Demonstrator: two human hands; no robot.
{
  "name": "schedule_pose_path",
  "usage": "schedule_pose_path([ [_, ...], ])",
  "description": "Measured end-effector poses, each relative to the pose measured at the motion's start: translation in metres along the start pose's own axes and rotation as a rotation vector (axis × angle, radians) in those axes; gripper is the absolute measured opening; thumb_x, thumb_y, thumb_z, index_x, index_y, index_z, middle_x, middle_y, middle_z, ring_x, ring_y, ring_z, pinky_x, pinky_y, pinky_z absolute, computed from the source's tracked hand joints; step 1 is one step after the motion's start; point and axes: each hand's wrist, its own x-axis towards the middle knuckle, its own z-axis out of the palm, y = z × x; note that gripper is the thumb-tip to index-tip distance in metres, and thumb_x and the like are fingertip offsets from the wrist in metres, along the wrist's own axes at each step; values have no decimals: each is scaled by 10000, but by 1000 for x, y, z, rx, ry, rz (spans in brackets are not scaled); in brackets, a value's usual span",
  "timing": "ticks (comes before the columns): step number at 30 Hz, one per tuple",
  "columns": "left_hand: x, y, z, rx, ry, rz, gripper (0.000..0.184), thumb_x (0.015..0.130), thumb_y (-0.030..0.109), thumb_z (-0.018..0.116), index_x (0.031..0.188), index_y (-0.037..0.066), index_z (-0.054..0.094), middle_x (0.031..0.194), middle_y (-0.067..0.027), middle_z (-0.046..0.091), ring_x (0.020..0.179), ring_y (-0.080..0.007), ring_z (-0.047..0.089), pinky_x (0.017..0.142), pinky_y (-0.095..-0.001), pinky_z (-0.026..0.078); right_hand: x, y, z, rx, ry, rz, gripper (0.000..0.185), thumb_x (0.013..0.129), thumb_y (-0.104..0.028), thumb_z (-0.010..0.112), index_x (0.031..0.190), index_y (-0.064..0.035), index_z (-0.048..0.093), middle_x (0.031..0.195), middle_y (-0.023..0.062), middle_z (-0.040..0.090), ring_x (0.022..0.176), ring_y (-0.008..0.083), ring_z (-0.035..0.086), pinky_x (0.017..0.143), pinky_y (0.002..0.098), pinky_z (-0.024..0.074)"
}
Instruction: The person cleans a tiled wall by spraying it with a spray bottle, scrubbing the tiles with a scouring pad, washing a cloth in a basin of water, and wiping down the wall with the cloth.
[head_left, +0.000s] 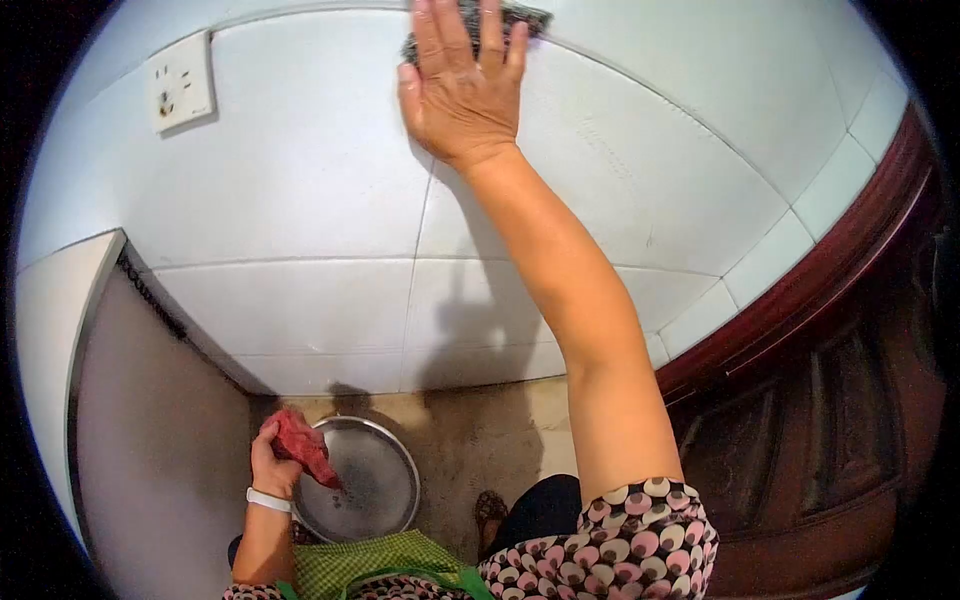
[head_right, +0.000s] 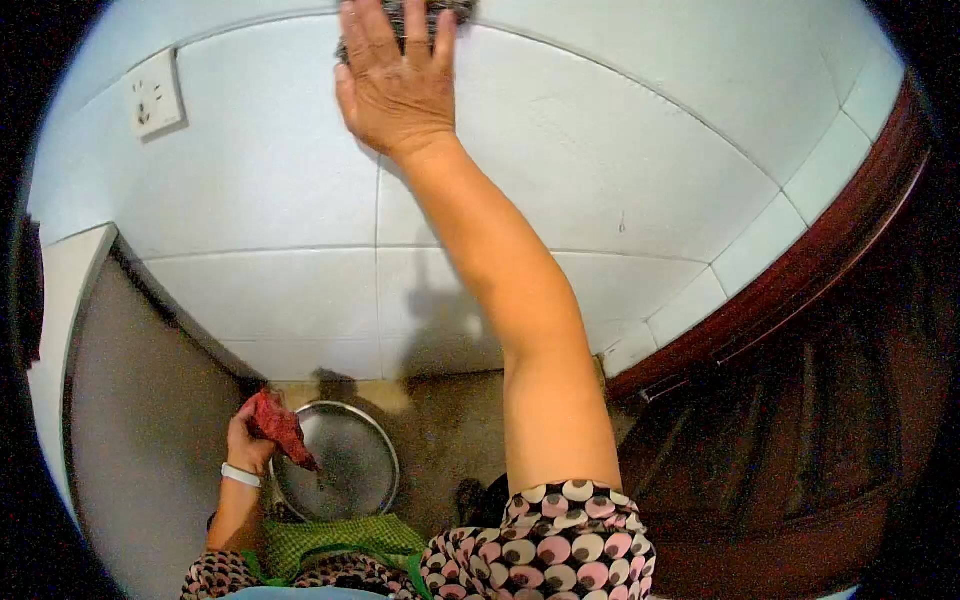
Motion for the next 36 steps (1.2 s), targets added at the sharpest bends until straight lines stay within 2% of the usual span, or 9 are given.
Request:
schedule_pose_path([
  [4, 15, -3, -14, 104, 56, 65, 194, 859, 155, 474, 1008, 67, 562, 1036, -119, 607, 966, -334, 563, 864, -531, 432, 8, 62, -11, -72, 205, 173, 499, 814, -171, 495, 1280, -14, 409, 1327, 170, 407, 1201, 372, 370, 1024, 532, 248],
  [5, 31, -4, -23, 100, 38, 55, 194, 859, 155, 474, 1008, 67, 562, 1036, -119, 607, 966, -334, 563, 864, -531, 432, -11, 89, -5, -152, 203, 153, 677, 869, -254, 476, 1422, -19, 163, 1475, 164, 186, 1331, 380, 196, 1079, 540, 88],
  [9, 11, -2, -19, 90, 108, 82, 226, 833, 171, 470, 1018, 64, 541, 928, -119, 594, 846, -357, 559, 752, -551, 461, -99, 227, -27, -575, 217, 590, 585, 955, -303, 342, 1401, 34, 171, 1464, 189, 210, 1358, 320, 191, 1109, 448, 102],
  [16, -8, -8, -13, 71, 47, -69, 298, 818, 220, 467, 1037, 25, 522, 970, -156, 579, 834, -372, 564, 759, -527, 460, -269, 246, -66, -33, 418, 1909, 553, 974, -319, 182, 1423, 0, 133, 1501, 170, 92, 1386, 305, 106, 1100, 424, 157],
  [19, -16, -14, 3, 177, 50, -30, 296, 829, 189, 469, 1070, 24, 520, 992, -161, 582, 902, -365, 563, 828, -520, 451, -271, 192, -48, -300, -166, 1935, 531, 970, -270, 196, 1417, 12, 137, 1497, 178, 91, 1387, 305, 93, 1105, 434, 151],
  [21, -9, -16, -3, 150, -33, -31, 292, 840, 154, 479, 1098, 22, 517, 1024, -161, 586, 982, -352, 551, 894, -523, 426, -250, 131, -21, -212, 272, 1594, 516, 966, -231, 206, 1406, 32, 146, 1494, 182, 101, 1379, 314, 107, 1115, 440, 118],
  [25, -11, -18, 8, 179, -34, -78, 288, 879, 110, 443, 1148, 27, 503, 1137, -157, 570, 1055, -319, 538, 957, -506, 389, -237, 29, 44, 76, 357, 771, 676, 847, -201, 477, 1404, 24, 168, 1459, 192, 206, 1355, 344, 161, 1085, 515, 120],
  [29, 1, -23, 14, 151, 3, -105, 293, 900, 169, 426, 1152, 30, 480, 1129, -167, 548, 1023, -371, 532, 933, -553, 389, -217, -70, 49, -53, -195, 283, 750, 776, -359, 531, 1418, -86, 256, 1505, 95, 116, 1369, 395, 31, 1055, 614, 29],
  [36, -12, -25, 13, 242, 29, -96, 340, 865, 153, 458, 1183, 33, 479, 1174, -170, 553, 1101, -334, 512, 982, -522, 367, -231, -52, 41, -38, -153, -43, 549, 774, -267, 534, 1317, -226, 462, 1446, -14, 302, 1352, 316, 182, 1005, 548, 240],
])
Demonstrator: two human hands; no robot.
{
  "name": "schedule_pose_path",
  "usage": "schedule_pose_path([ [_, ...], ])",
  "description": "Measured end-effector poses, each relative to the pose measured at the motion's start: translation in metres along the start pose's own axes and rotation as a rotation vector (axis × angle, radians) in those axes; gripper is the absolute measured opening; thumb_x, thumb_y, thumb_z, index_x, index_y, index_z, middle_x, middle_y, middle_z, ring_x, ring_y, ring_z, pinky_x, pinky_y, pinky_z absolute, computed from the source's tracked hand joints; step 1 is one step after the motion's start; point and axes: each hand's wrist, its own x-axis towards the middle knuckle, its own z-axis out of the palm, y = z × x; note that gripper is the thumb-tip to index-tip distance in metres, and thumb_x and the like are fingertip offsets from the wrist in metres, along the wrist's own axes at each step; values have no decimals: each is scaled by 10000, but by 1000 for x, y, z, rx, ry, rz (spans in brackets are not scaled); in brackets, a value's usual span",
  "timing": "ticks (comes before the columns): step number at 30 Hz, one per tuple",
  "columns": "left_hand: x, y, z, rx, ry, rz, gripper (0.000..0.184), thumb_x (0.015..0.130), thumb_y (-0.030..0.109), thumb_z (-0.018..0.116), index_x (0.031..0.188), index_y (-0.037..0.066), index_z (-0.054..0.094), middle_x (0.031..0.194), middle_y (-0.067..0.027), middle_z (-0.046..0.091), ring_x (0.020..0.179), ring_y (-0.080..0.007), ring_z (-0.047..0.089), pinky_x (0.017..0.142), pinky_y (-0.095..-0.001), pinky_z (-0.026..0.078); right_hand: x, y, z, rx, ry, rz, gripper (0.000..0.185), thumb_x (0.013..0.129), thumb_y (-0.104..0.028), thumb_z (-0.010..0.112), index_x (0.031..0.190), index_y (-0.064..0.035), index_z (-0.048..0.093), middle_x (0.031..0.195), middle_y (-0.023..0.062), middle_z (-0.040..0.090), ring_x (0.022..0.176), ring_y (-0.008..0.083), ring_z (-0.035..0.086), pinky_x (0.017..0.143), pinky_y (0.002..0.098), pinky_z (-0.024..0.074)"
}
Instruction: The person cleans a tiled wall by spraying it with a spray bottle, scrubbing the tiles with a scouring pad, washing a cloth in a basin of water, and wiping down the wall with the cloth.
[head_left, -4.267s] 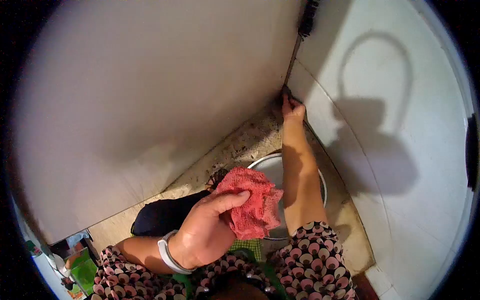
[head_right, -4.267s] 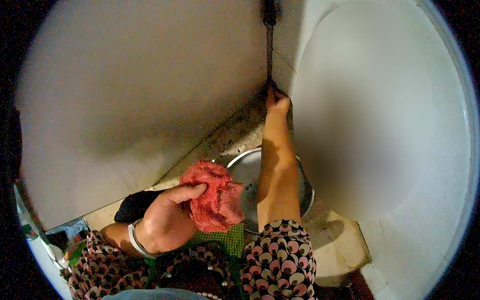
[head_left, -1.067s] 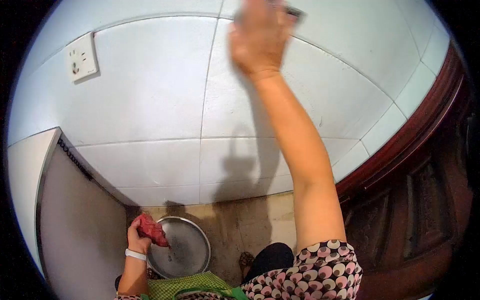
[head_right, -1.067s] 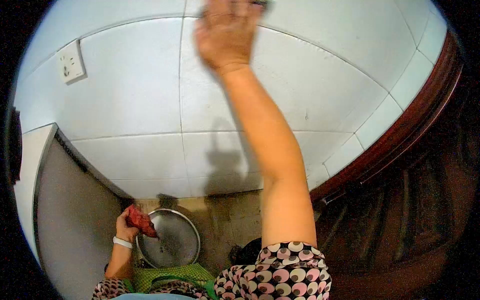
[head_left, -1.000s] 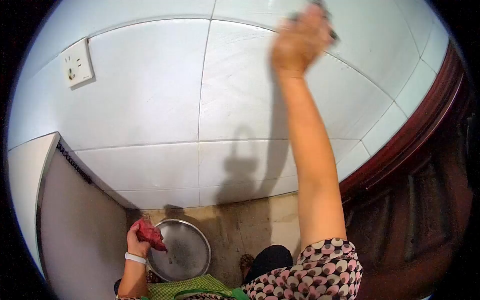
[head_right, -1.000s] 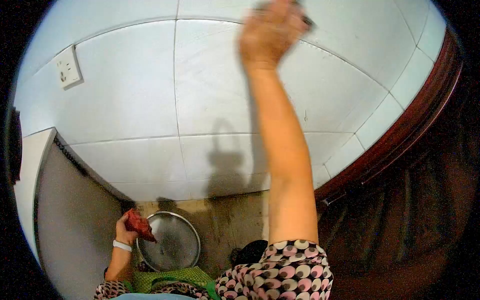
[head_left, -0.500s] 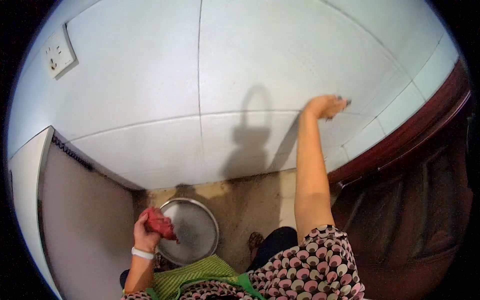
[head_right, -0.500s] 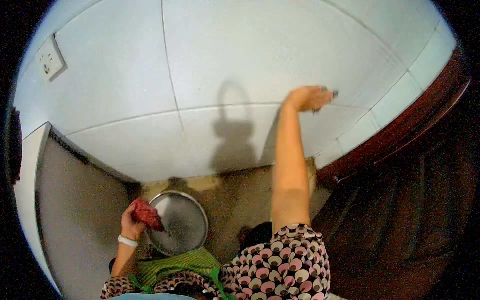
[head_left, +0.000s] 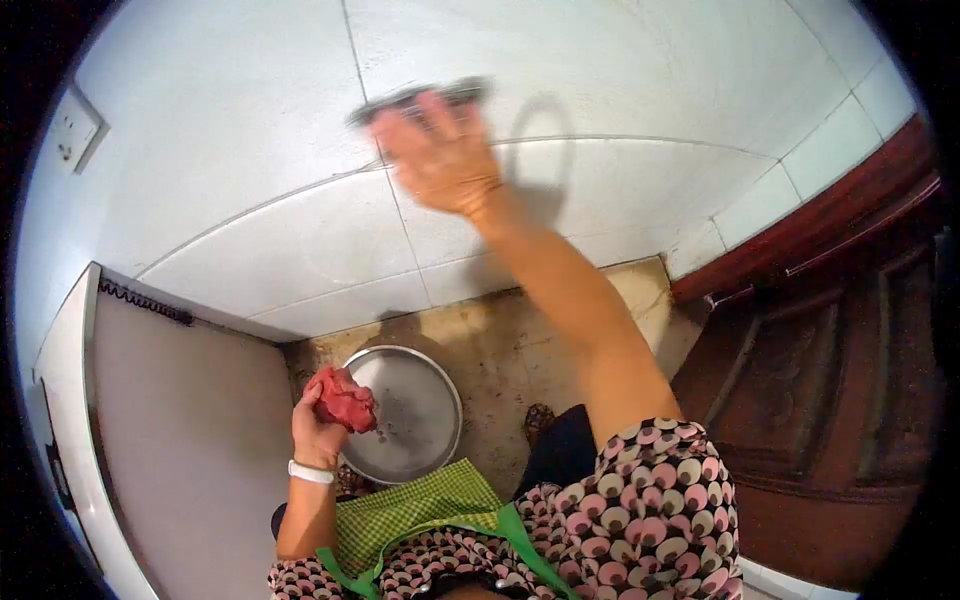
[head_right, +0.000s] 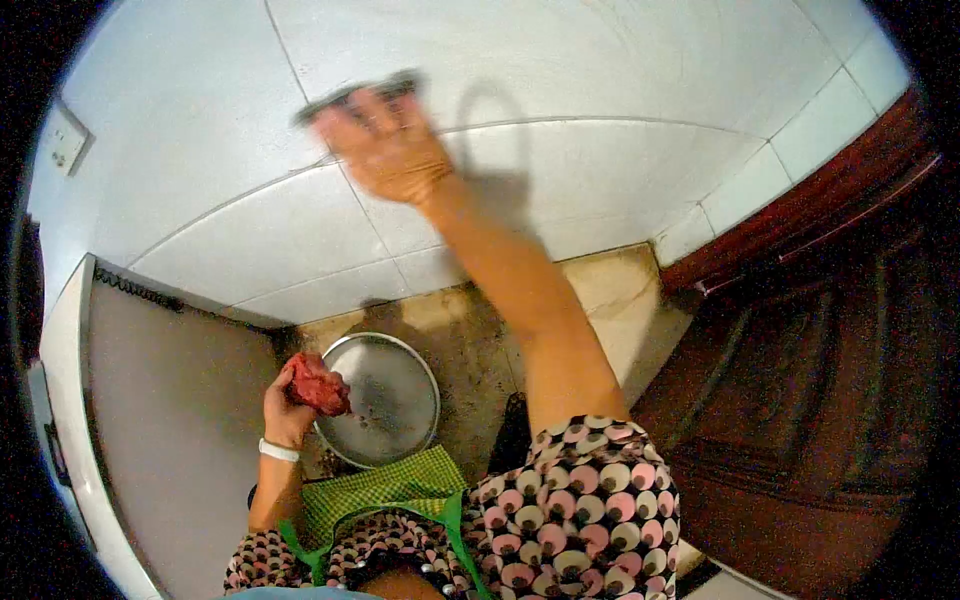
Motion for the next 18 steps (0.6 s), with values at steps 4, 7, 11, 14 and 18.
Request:
schedule_pose_path([
  [4, -14, 1, 7, -2, 13, 6, 352, 876, 150, 437, 1206, 28, 460, 1218, -178, 529, 1112, -347, 504, 986, -523, 364, -104, 87, -9, -112, 100, 519, 556, 840, -175, 409, 1351, 26, 322, 1440, 200, 245, 1330, 422, 196, 1071, 559, 146],
  [7, -6, 5, -1, 9, 15, -13, 357, 878, 154, 431, 1212, 30, 451, 1209, -180, 531, 1105, -350, 506, 983, -528, 366, -160, 134, -21, -283, 89, 982, 511, 922, -144, 293, 1352, 121, 211, 1453, 239, 172, 1348, 390, 158, 1115, 469, 110],
  [11, -8, 6, -9, -19, 44, -29, 348, 882, 161, 422, 1207, 39, 455, 1192, -180, 538, 1094, -355, 509, 975, -531, 371, -198, 187, -34, -27, 170, 1810, 492, 951, -174, 257, 1377, 67, 203, 1469, 220, 139, 1362, 358, 148, 1117, 441, 129],
  [14, -5, 8, -23, 12, -113, -44, 331, 891, 165, 414, 1193, 37, 460, 1185, -177, 540, 1087, -359, 511, 969, -534, 375, -144, 166, -28, -20, -33, 1951, 492, 960, -194, 254, 1394, 29, 197, 1482, 211, 114, 1372, 361, 122, 1112, 459, 131],
  [18, -12, 8, -6, -27, -12, 3, 313, 898, 178, 416, 1173, 42, 480, 1160, -164, 550, 1065, -349, 522, 950, -527, 388, -109, 62, 36, -314, 379, 1048, 536, 948, -225, 307, 1401, 29, 176, 1474, 230, 127, 1364, 396, 90, 1098, 507, 98],
])
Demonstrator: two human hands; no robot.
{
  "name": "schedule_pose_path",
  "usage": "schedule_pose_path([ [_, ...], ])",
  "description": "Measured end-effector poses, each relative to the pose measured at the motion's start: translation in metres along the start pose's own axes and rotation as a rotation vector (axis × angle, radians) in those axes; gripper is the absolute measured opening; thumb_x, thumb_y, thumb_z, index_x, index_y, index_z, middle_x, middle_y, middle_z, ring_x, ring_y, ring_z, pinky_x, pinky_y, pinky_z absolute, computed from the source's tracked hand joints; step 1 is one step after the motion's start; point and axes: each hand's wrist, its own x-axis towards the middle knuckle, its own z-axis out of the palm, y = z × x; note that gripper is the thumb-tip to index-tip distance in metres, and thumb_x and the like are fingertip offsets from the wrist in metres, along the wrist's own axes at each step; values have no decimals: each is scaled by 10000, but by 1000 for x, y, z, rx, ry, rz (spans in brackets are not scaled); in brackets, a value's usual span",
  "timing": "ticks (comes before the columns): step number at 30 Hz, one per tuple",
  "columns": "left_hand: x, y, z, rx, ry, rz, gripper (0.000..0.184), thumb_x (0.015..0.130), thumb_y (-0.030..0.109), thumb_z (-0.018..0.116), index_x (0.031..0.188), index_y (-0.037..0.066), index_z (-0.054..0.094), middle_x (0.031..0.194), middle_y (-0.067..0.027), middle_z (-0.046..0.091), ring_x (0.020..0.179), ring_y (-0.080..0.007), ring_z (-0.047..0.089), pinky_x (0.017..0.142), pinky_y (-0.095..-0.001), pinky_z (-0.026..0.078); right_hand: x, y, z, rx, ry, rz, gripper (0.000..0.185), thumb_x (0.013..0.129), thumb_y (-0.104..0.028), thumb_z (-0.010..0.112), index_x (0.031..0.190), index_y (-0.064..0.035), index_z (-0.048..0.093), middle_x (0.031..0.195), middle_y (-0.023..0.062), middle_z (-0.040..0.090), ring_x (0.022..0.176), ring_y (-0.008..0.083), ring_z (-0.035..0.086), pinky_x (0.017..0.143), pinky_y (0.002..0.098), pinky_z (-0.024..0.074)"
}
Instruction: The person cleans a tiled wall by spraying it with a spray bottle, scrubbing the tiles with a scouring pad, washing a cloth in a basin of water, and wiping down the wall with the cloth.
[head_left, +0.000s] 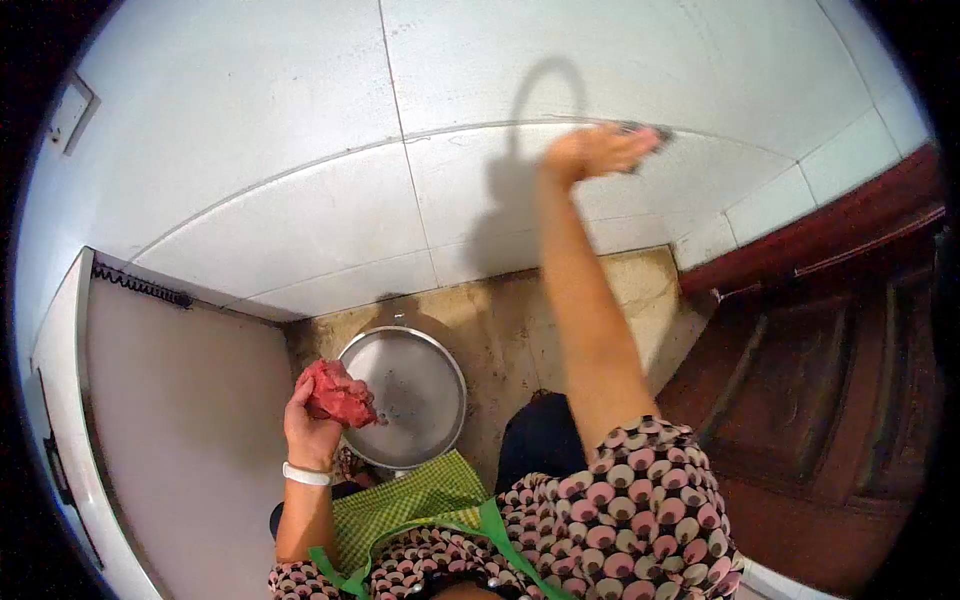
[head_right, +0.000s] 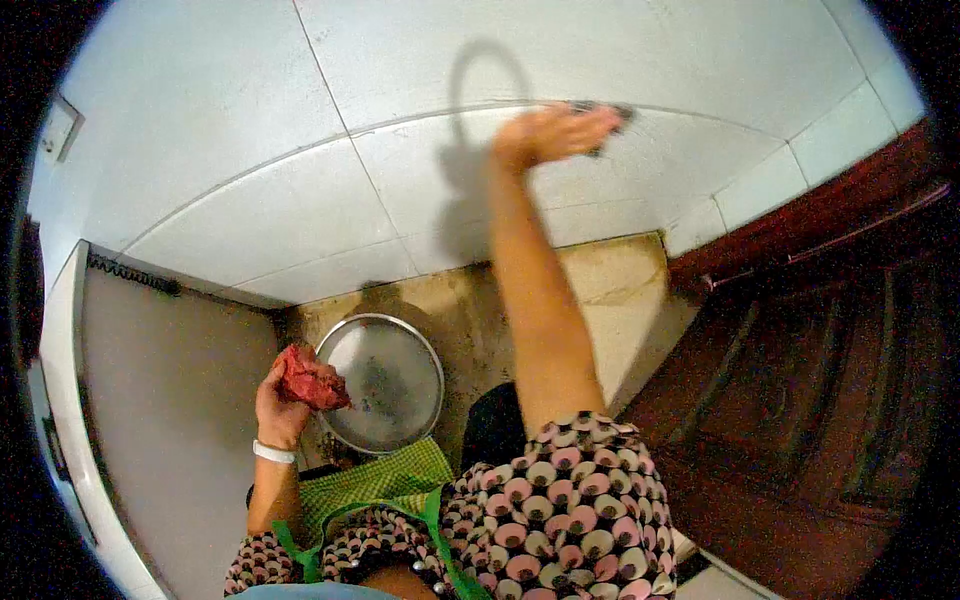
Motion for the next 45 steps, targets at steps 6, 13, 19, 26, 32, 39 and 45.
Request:
schedule_pose_path([
  [6, 5, 1, 14, -60, -119, -47, 335, 909, 165, 416, 1206, 20, 470, 1157, -151, 558, 1067, -340, 526, 981, -496, 373, -66, -162, -84, 283, -524, 416, 682, 911, -257, 379, 1436, -9, 23, 1494, 215, -18, 1374, 396, -13, 1105, 486, 8],
  [13, 2, -3, 21, -26, -56, -11, 329, 909, 147, 409, 1213, 45, 481, 1192, -154, 547, 1103, -346, 509, 992, -511, 358, -82, -137, -99, 335, -675, 261, 730, 842, -117, 505, 1430, -3, 87, 1484, 233, 41, 1368, 416, 25, 1105, 497, 34],
  [19, 0, -5, 24, -15, 52, 21, 330, 925, 174, 385, 1219, 50, 472, 1205, -157, 537, 1115, -355, 499, 996, -546, 340, -51, -85, -70, 284, -472, 443, 633, 913, -231, 383, 1422, 26, 107, 1492, 219, 26, 1382, 368, 14, 1119, 462, 29],
  [26, 0, -3, 28, -37, 110, 7, 327, 918, 157, 411, 1217, 40, 472, 1219, -159, 529, 1127, -347, 497, 1019, -510, 332, -58, 55, -36, 0, -444, 624, 552, 933, -179, 343, 1395, 63, 162, 1478, 245, 74, 1380, 351, 64, 1112, 451, 118],
  [32, 2, -2, 20, -29, 71, -25, 345, 901, 145, 431, 1226, 34, 469, 1231, -159, 524, 1142, -342, 485, 1015, -507, 337, -83, 102, -36, 277, -414, 1300, 538, 906, -327, 327, 1309, 28, 307, 1362, 187, 315, 1214, 307, 334, 1009, 435, 306],
  [39, 7, -4, 28, -14, 4, -57, 363, 906, 150, 414, 1247, 31, 452, 1246, -158, 514, 1155, -332, 473, 1023, -499, 327, -115, -12, -52, 440, -590, 1903, 641, 896, -493, 304, 1357, -48, 310, 1406, 92, 361, 1249, 252, 382, 1026, 383, 327],
  [45, 8, -1, 22, 12, -22, -53, 373, 901, 141, 433, 1256, 27, 444, 1265, -157, 502, 1167, -329, 468, 1031, -480, 330, -118, -93, -74, 672, -490, 2704, 748, 885, -570, 277, 1438, -99, 100, 1500, 101, 69, 1355, 370, 127, 1039, 633, 160],
])
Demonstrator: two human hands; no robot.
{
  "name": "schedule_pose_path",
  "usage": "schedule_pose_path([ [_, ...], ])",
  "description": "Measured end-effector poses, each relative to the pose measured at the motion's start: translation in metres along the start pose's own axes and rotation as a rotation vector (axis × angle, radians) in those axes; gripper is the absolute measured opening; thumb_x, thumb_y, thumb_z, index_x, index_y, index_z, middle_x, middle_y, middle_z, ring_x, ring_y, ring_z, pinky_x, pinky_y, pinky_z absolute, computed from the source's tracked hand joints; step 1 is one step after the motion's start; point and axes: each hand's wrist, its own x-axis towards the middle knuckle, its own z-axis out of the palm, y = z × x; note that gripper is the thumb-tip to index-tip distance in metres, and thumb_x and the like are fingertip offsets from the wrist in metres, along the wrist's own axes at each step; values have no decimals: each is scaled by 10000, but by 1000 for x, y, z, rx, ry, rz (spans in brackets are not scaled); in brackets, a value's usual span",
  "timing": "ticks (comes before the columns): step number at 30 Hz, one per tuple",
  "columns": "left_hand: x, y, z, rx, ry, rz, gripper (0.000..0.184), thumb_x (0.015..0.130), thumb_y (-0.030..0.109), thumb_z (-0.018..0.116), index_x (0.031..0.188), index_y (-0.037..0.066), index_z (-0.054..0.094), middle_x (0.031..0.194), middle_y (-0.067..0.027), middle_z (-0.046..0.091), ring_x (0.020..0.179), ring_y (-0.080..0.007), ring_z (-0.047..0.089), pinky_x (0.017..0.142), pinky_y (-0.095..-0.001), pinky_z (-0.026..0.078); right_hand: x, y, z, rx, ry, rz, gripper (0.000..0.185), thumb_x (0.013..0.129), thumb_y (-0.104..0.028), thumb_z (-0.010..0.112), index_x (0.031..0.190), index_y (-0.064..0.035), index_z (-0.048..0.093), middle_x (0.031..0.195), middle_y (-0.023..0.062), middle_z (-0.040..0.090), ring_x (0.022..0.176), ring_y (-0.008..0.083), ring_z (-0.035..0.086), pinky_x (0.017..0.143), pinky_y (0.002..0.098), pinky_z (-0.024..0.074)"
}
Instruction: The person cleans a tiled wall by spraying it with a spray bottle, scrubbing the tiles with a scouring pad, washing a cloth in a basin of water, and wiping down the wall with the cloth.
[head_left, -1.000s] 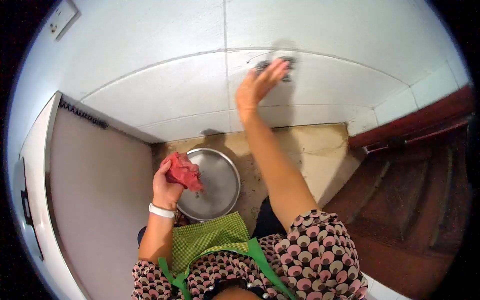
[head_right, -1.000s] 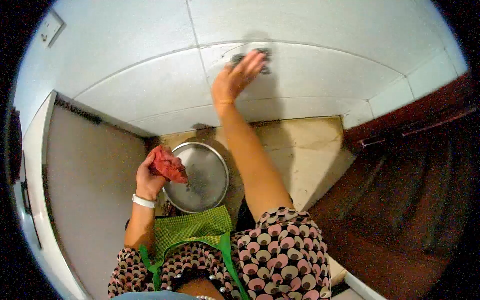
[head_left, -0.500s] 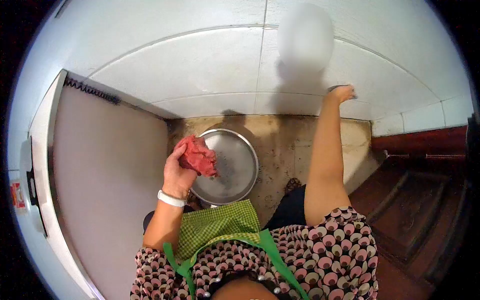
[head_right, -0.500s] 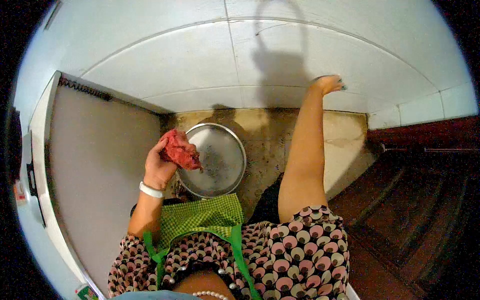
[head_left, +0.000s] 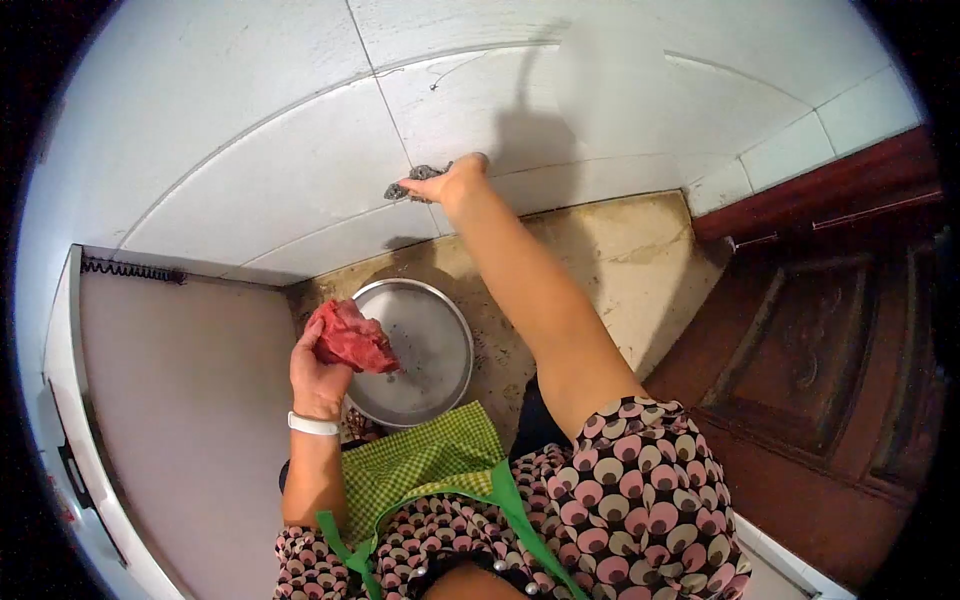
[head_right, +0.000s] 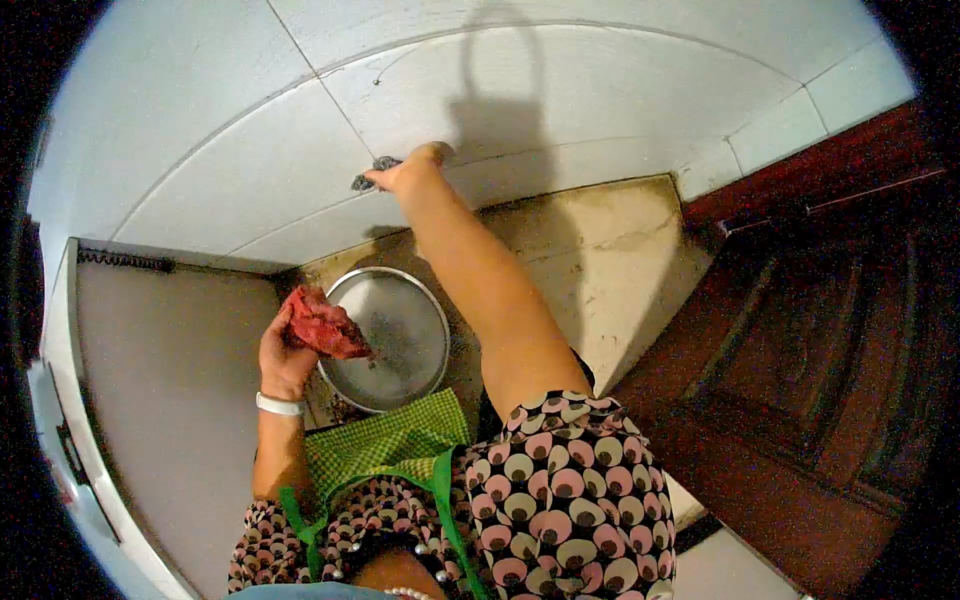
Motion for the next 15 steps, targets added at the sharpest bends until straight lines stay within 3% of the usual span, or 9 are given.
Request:
schedule_pose_path([
  [1, -1, 0, 0, 2, 1, 1, 373, 901, 141, 433, 1256, 27, 444, 1265, -157, 502, 1167, -329, 468, 1031, -480, 330, -4, -6, 3, 1, -1, 2, 748, 885, -570, 277, 1438, -99, 100, 1500, 101, 69, 1355, 370, 127, 1039, 633, 160],
  [4, -1, 0, 1, 22, -2, 27, 346, 883, 142, 440, 1212, 39, 472, 1221, -154, 535, 1130, -340, 495, 1004, -515, 348, -25, -40, 10, 306, 247, 291, 764, 892, -563, 279, 1440, -93, 29, 1499, 125, -1, 1371, 357, 55, 1045, 635, 145],
  [10, -1, 3, -4, 3, 74, -18, 334, 884, 154, 448, 1202, 63, 493, 1211, -139, 542, 1133, -341, 493, 1001, -532, 343, -48, -95, 14, 296, 245, 51, 752, 900, -544, 270, 1437, -76, 28, 1498, 133, -21, 1377, 340, 25, 1053, 627, 129],
  [15, 2, 3, -7, 34, 36, 31, 357, 916, 173, 438, 1247, 43, 468, 1250, -145, 519, 1159, -331, 476, 1025, -495, 329, -74, -96, 21, 229, 225, -124, 731, 910, -512, 262, 1434, -52, 42, 1497, 146, -17, 1381, 335, 12, 1059, 624, 117],
])
